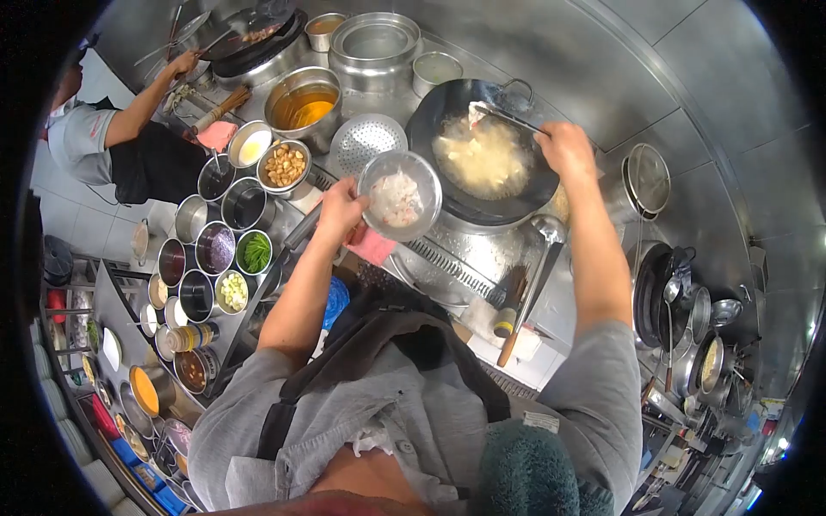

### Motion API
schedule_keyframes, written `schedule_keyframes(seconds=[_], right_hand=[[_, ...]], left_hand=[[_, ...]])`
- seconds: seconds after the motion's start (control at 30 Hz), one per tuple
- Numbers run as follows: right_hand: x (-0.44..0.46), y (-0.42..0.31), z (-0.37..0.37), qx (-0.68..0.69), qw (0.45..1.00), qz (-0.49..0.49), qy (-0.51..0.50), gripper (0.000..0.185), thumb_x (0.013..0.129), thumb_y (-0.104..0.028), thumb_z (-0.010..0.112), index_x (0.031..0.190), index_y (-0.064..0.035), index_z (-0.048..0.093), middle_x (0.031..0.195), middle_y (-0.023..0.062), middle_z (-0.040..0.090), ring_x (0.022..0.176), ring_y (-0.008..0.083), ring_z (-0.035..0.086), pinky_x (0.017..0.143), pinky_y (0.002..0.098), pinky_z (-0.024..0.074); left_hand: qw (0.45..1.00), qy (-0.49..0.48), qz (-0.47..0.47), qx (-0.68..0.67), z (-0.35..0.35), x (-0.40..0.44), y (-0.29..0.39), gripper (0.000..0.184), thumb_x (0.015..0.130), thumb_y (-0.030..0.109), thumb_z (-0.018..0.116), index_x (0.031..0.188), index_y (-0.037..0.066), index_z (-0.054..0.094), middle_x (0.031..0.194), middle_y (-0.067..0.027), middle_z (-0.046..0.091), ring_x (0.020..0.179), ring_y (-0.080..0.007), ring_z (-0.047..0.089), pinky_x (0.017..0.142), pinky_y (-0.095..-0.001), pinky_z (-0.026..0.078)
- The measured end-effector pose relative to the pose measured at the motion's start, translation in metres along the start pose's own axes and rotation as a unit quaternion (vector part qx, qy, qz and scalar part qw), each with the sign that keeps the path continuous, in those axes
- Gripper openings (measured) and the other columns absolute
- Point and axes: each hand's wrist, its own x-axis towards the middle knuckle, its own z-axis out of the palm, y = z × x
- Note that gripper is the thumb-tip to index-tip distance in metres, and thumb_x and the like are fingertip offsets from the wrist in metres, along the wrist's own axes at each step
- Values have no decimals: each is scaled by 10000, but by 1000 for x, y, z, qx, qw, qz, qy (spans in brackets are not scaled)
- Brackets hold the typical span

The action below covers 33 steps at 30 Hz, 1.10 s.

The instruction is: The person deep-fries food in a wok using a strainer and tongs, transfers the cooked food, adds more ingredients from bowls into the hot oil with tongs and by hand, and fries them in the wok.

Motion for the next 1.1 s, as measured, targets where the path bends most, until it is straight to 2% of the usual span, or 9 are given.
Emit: schedule_keyframes(seconds=[0.07,0.1,0.13,0.2,0.27,0.4,0.7,0.87,1.1], right_hand=[[37,10,30,-23,1000,13,-4,205,792,-201,633,939,-66,684,920,191,646,903,363,607,804,433,481],[48,9,37,-44,999,29,-13,205,795,-202,629,945,-74,683,932,191,645,927,364,602,826,441,478],[54,10,41,-43,999,23,-11,205,795,-202,629,945,-74,683,932,191,645,927,364,602,826,441,478],[66,9,50,-58,996,62,10,219,808,-213,621,978,-88,677,942,187,647,940,367,599,840,435,478],[63,0,38,-24,997,73,2,255,815,-235,622,1013,-79,662,927,206,644,939,375,597,845,440,471],[28,-8,7,62,994,-33,83,317,817,-276,638,1031,-42,643,878,229,641,877,394,602,779,438,469],[-103,-54,7,75,955,-269,-96,209,784,-144,650,946,-12,652,902,163,651,786,342,627,684,392,505],[-100,-49,15,-36,966,-218,-132,165,806,-142,612,927,-39,657,888,152,647,770,349,616,681,406,501],[-93,-25,-11,119,987,-111,-17,202,792,-142,655,939,-6,675,833,188,657,738,330,641,677,358,492]], left_hand=[[1000,3,-15,-26,1,0,-8,145,746,32,567,693,18,433,448,-92,467,286,-188,447,231,-344,295],[999,8,-42,0,-2,3,-14,205,692,97,627,661,4,447,537,-141,525,453,-217,557,451,-375,440],[999,13,-42,-1,-1,4,-19,205,692,97,627,661,4,447,537,-141,525,453,-217,557,451,-375,440],[999,31,-10,3,-3,1,-29,122,753,-12,541,694,13,437,453,-84,466,316,-170,469,264,-312,321],[997,28,-56,-51,-13,-9,-9,125,754,-14,542,698,15,435,452,-80,461,315,-166,460,269,-307,319],[989,38,-83,-113,-20,-12,-6,192,747,46,608,654,36,440,460,-63,471,328,-159,464,316,-327,359],[996,24,-16,-81,-10,1,15,148,735,26,592,680,21,454,552,-48,508,425,-133,514,402,-300,401],[1000,-9,-13,-6,0,-4,40,126,730,11,586,689,12,467,560,-68,522,446,-143,516,422,-299,410],[993,38,84,77,10,11,1,163,719,59,603,680,2,455,551,-103,526,439,-168,522,445,-337,420]])
